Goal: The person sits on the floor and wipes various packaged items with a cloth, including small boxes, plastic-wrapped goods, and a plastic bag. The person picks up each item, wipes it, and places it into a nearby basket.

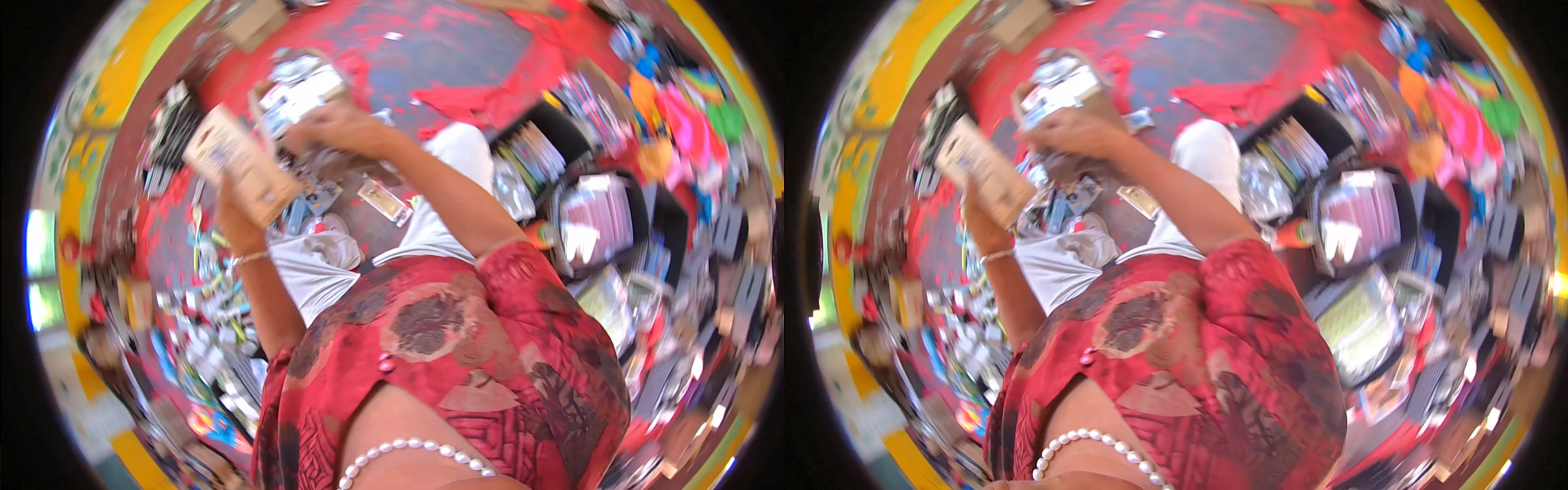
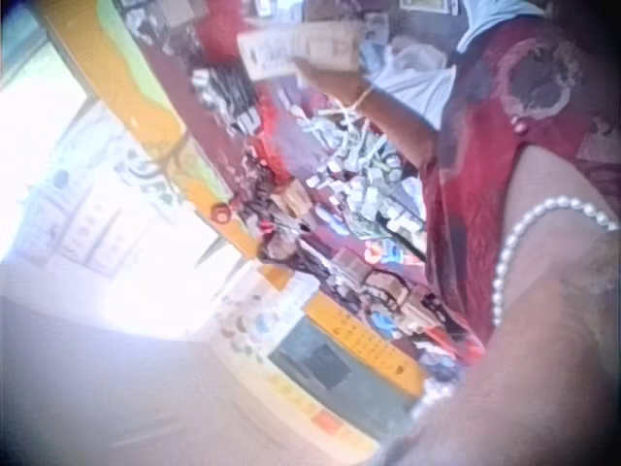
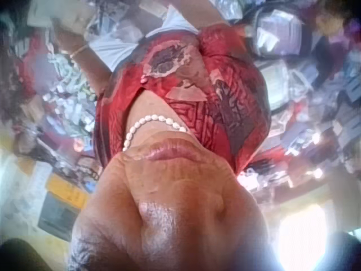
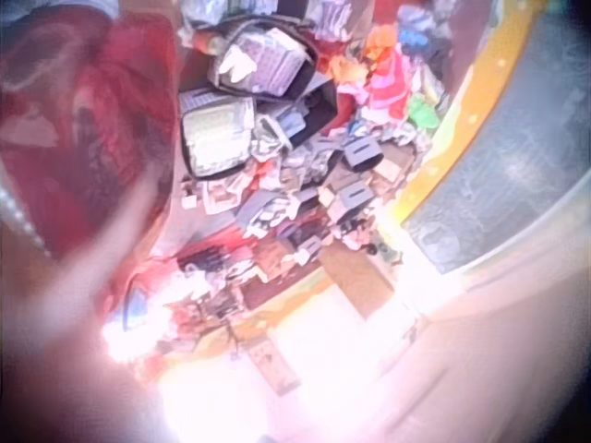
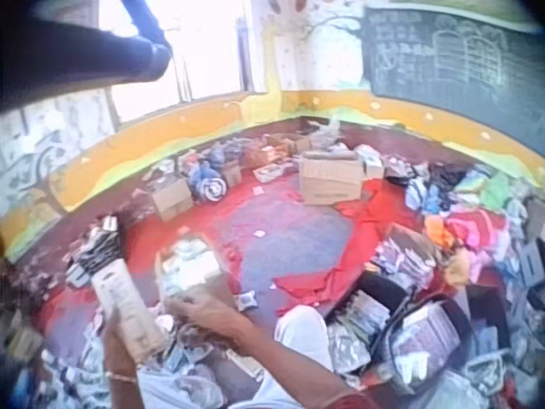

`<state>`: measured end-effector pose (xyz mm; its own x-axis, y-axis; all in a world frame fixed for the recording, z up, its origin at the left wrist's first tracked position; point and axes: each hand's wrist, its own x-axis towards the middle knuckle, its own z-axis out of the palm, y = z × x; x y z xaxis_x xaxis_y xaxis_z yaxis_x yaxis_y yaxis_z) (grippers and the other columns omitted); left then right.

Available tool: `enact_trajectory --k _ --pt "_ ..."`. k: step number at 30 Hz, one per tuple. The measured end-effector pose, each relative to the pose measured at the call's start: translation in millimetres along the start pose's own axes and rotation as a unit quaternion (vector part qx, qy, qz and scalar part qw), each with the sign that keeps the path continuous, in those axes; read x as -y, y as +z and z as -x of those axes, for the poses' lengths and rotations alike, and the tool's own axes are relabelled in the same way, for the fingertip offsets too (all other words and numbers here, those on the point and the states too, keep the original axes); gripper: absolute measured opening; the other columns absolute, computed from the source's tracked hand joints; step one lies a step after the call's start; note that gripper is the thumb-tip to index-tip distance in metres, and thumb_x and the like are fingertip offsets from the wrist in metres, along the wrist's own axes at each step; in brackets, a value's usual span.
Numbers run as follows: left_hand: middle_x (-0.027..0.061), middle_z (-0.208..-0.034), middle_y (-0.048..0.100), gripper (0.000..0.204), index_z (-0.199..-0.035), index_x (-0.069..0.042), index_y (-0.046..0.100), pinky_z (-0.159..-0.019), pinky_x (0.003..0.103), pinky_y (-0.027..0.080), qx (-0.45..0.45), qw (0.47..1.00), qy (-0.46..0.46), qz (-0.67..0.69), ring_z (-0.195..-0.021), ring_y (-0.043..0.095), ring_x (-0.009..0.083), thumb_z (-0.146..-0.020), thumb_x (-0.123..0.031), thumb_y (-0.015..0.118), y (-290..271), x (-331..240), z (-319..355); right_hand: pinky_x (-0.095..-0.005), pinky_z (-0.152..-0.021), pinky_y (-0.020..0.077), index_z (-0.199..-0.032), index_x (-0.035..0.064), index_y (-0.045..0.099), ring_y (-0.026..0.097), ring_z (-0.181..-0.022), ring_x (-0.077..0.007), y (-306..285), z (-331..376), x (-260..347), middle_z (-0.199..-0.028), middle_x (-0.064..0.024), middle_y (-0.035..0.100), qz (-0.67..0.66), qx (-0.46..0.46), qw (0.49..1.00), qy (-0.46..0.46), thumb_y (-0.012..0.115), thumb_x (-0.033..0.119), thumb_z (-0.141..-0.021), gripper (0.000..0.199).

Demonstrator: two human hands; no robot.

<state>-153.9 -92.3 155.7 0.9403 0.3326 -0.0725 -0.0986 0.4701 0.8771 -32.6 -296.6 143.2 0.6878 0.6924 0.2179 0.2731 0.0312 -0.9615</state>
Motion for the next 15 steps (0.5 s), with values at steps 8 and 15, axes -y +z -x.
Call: enact_trajectory --k 8,15 --pt "0.0176 -0.125 0.046 0.055 -0.133 0.0 0.03 -0.092 0.044 0.043 -0.02 0.992 0.007 -0.126 -0.111 0.05 0.0305 -0.093 -0.035 0.041 35.0 -23.0 -8.0 -0.0358 -0.067 0.0473 -0.083 0.0042 0.068 0.062 -0.072 -0.0284 19.2 -11.7 28.4 -0.077 -0.016 0.065 0.094 0.03 0.99 -0.097 0.061 0.033 -0.073 0.032" --pt "0.0168 -0.139 0.029 0.068 -0.137 -0.002 0.024 -0.105 0.049 0.026 0.198 0.971 0.125 -0.045 -0.126 0.033 0.0286 -0.088 -0.042 0.05 65.9 -13.8 -33.8 -0.04 -0.052 0.0475 -0.066 0.0111 0.066 0.063 -0.063 -0.0259 -12.4 -9.8 47.1 -0.064 -0.0105 0.063 0.447 -0.191 0.86 -0.158 0.062 0.026 -0.066 0.015"
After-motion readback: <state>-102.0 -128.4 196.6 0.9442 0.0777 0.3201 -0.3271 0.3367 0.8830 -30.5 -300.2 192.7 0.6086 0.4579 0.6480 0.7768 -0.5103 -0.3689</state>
